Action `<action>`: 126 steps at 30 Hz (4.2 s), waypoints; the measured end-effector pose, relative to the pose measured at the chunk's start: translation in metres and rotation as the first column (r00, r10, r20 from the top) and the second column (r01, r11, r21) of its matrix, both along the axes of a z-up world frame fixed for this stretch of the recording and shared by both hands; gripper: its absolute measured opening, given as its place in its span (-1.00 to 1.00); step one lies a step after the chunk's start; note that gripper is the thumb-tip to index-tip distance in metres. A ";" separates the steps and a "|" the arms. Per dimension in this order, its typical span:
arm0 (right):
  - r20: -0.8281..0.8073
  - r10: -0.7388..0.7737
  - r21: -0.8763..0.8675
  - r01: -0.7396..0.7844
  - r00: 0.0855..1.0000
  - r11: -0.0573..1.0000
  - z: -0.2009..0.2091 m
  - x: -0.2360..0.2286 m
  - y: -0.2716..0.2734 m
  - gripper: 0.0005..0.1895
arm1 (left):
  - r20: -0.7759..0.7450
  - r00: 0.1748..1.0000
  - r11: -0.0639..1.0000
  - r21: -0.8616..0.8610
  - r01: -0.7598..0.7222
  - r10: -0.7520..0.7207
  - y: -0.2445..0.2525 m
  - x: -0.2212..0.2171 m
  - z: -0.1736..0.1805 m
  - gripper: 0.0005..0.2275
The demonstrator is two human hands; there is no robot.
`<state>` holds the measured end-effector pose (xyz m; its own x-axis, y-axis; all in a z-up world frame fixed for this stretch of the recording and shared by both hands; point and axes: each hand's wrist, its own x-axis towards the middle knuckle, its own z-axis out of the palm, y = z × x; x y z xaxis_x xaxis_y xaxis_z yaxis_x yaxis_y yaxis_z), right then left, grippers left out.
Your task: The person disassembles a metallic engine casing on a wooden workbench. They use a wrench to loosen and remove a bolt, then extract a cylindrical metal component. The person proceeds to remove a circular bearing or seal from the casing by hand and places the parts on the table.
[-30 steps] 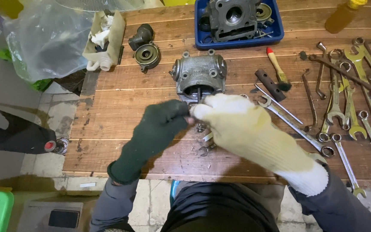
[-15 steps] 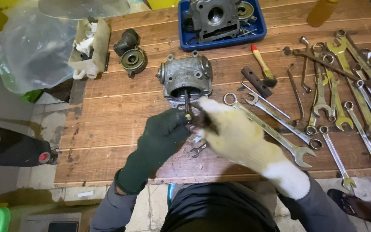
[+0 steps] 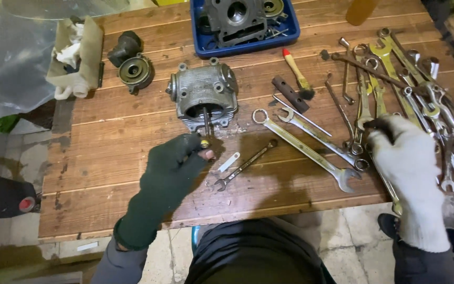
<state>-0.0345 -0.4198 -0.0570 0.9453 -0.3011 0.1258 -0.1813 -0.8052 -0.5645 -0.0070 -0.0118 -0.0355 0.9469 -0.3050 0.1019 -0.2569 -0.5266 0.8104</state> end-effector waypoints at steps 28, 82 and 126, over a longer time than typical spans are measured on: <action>-0.317 -0.187 -0.160 0.142 0.930 0.977 0.027 0.035 0.008 -0.56 | 0.114 0.992 0.999 -0.001 -0.053 0.053 0.005 0.002 0.004 -0.75; -0.094 0.601 0.399 -0.522 0.794 0.753 0.026 0.055 0.128 -0.61 | 0.060 0.990 0.988 -0.091 -0.123 0.128 0.005 -0.004 0.005 -0.91; -0.396 0.634 0.409 -0.490 0.665 0.769 0.052 0.065 0.147 -0.58 | 0.025 0.992 0.985 -0.117 -0.123 0.127 0.001 -0.006 -0.004 -0.91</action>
